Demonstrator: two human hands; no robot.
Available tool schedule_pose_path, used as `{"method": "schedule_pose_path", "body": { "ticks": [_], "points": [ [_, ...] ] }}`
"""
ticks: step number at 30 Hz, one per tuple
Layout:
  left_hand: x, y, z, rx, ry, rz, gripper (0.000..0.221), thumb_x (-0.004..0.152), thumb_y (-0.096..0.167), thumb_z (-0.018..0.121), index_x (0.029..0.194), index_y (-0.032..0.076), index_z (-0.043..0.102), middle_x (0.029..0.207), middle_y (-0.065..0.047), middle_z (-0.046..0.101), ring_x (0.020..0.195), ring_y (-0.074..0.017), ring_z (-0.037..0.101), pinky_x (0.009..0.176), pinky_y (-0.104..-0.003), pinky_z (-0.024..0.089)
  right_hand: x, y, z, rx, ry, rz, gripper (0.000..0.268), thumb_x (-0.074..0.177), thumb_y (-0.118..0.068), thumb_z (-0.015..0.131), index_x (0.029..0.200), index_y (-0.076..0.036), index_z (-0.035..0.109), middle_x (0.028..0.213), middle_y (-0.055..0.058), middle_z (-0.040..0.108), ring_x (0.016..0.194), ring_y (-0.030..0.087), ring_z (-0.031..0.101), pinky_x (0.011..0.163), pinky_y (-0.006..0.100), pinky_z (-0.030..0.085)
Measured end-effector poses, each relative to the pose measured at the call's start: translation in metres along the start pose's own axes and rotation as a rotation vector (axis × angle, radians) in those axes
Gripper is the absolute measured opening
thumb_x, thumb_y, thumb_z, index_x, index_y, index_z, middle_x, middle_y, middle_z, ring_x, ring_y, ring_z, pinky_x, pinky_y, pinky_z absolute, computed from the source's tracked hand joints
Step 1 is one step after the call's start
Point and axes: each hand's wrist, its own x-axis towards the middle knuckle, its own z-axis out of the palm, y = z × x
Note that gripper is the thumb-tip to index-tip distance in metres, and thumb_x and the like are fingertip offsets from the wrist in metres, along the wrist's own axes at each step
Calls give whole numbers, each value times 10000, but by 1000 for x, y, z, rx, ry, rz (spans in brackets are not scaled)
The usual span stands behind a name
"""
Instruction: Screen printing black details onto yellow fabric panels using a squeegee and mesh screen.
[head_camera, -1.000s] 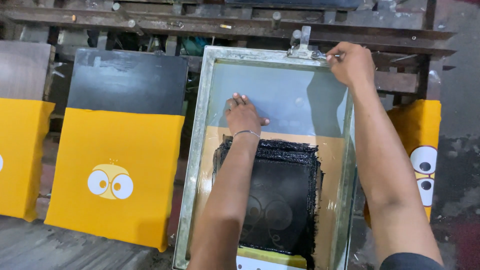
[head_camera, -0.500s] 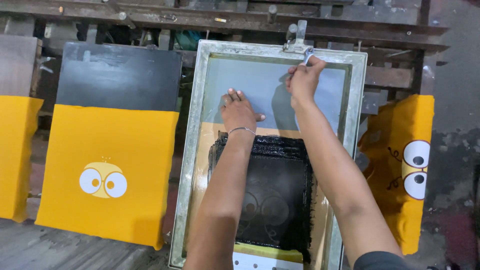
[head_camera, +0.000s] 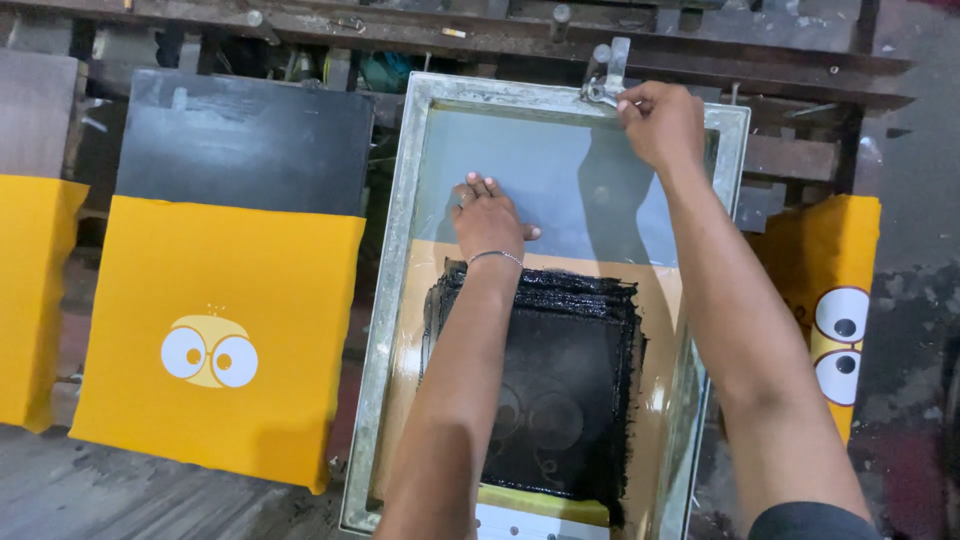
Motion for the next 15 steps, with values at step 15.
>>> {"method": "schedule_pose_path", "body": {
  "ticks": [15],
  "points": [
    [11,5,3,-33,6,-3,1184,834,774,666,1620,33,182,1682,-220,188,1515,-420,222,1177,-483,297,-23,-30,90,654,188,419,126,1031,-187,499,1148,-187,549,767,-13,657,743,122,619,712,310,481]
  ]
}}
